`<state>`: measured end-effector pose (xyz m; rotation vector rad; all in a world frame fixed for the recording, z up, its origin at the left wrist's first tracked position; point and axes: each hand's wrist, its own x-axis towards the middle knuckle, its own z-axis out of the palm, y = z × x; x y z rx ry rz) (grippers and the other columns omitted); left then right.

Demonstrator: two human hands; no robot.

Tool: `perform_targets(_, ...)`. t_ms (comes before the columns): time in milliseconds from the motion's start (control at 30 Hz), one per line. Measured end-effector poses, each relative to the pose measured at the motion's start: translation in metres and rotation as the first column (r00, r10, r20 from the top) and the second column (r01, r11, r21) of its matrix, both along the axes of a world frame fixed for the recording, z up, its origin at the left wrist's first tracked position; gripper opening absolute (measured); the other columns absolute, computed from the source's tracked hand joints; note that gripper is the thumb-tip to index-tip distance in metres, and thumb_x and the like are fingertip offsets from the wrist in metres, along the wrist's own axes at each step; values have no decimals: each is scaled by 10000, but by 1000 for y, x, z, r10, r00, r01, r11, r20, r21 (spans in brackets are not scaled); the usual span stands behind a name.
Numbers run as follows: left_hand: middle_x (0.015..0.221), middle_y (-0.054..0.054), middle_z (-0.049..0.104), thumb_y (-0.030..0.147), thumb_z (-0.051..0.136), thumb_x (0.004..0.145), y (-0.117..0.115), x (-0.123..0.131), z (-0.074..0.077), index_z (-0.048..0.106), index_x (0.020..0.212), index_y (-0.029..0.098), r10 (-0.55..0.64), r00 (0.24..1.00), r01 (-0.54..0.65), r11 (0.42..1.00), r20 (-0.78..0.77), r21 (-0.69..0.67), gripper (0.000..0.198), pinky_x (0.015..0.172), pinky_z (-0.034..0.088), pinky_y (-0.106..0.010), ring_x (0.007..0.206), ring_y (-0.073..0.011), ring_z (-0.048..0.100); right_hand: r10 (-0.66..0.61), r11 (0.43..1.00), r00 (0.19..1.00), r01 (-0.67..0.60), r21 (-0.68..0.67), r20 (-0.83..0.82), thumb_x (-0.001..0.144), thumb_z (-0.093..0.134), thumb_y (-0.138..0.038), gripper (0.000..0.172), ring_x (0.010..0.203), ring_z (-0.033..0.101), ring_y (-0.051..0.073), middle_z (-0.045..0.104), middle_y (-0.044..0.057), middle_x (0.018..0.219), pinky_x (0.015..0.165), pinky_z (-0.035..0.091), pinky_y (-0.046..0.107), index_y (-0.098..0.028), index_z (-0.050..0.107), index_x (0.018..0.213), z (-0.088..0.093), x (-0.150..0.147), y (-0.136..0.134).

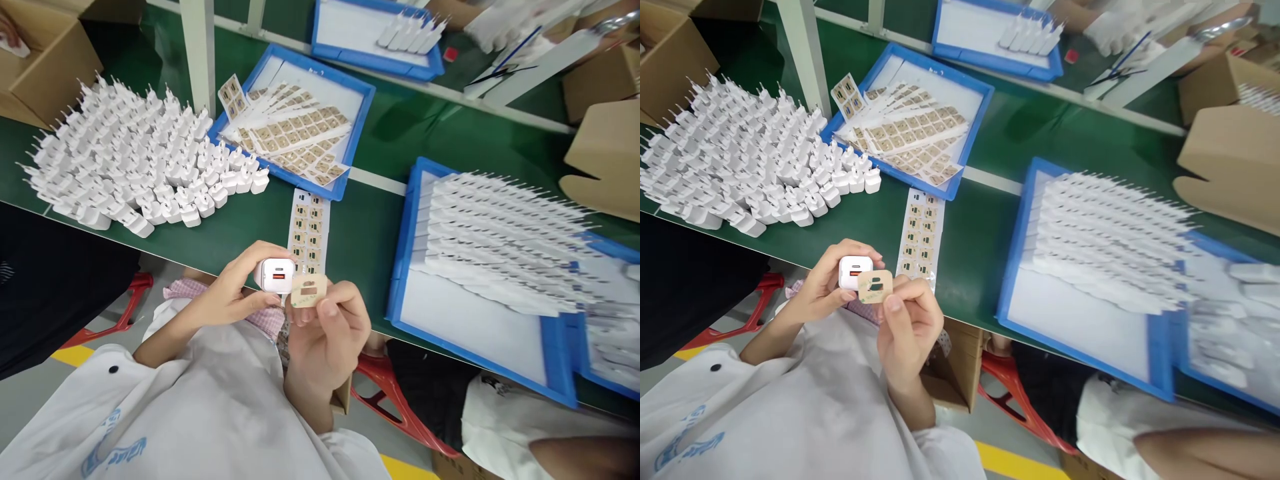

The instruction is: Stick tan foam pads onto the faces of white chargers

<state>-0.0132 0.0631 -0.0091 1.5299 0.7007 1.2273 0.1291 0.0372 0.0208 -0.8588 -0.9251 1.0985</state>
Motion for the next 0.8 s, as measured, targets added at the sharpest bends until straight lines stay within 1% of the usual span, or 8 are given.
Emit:
perform_targets(67, 1259, -110, 578, 457, 556, 998, -1, 0, -2, 502, 1396, 287, 1, 1000, 1, 996, -21, 85, 436, 956, 495, -378, 1158, -256, 569, -33, 999, 999, 32, 9, 28, 927, 650, -339, 296, 477, 341, 97, 381, -73, 551, 471, 320, 222, -230, 492, 701, -1, -5, -2)
perform_targets(133, 1224, -109, 565, 552, 565, 971, 0, 2, -5, 478, 1415, 276, -4, 999, 10, 987, -33, 163, 530, 920, 508, -385, 1123, -262, 559, -64, 998, 996, 63, 24, 59, 925, 648, -333, 298, 491, 331, 99, 360, -72, 563, 484, 318, 228, -229, 487, 698, -2, -10, -4)
perform_targets(200, 1188, -98, 558, 645, 589, 923, 2, 5, -6, 480, 1404, 267, -4, 1000, 9, 975, -20, 222, 622, 897, 518, -397, 1081, -260, 559, -67, 997, 995, 64, 44, 69, 926, 641, -314, 286, 508, 347, 104, 358, -68, 571, 501, 329, 234, -228, 489, 700, -3, -12, -5)
perform_targets(267, 1155, -87, 557, 699, 557, 912, 4, 8, -6, 495, 1367, 262, 5, 1000, -3, 966, -7, 259, 634, 870, 526, -397, 1044, -251, 565, -51, 997, 996, 47, 63, 67, 931, 630, -295, 271, 519, 362, 107, 361, -66, 573, 515, 339, 239, -228, 491, 707, -3, -13, -6)
perform_targets(333, 1128, -83, 555, 717, 483, 937, 4, 9, -5, 506, 1331, 254, 15, 1000, -10, 965, -16, 261, 608, 844, 530, -390, 1014, -242, 571, -41, 997, 996, 35, 75, 77, 936, 619, -288, 264, 521, 370, 108, 368, -65, 573, 523, 346, 245, -229, 489, 713, -4, -13, -6)
perform_targets(400, 1115, -81, 549, 720, 457, 944, 4, 9, -3, 506, 1315, 246, 14, 1000, -7, 966, -24, 257, 604, 813, 533, -372, 981, -231, 574, -34, 996, 995, 26, 85, 93, 940, 610, -281, 258, 516, 375, 109, 381, -65, 574, 527, 355, 251, -231, 488, 718, -4, -13, -7)
perform_targets(633, 1105, -83, 546, 693, 464, 960, 6, 8, 0, 493, 1305, 233, 53, 997, -31, 949, -61, 315, 575, 772, 535, -354, 947, -219, 584, -10, 994, 997, 2, 113, 71, 944, 599, -222, 220, 533, 369, 103, 418, -65, 591, 553, 361, 248, -227, 514, 742, -5, -15, -6)
perform_targets(800, 1111, -82, 561, 677, 484, 962, 7, 8, 3, 486, 1296, 239, 66, 994, -32, 940, -89, 339, 550, 788, 529, -349, 971, -220, 586, -24, 989, 997, 13, 145, 72, 944, 595, -208, 212, 528, 362, 102, 430, -65, 585, 549, 347, 252, -225, 527, 744, -7, -15, -6)
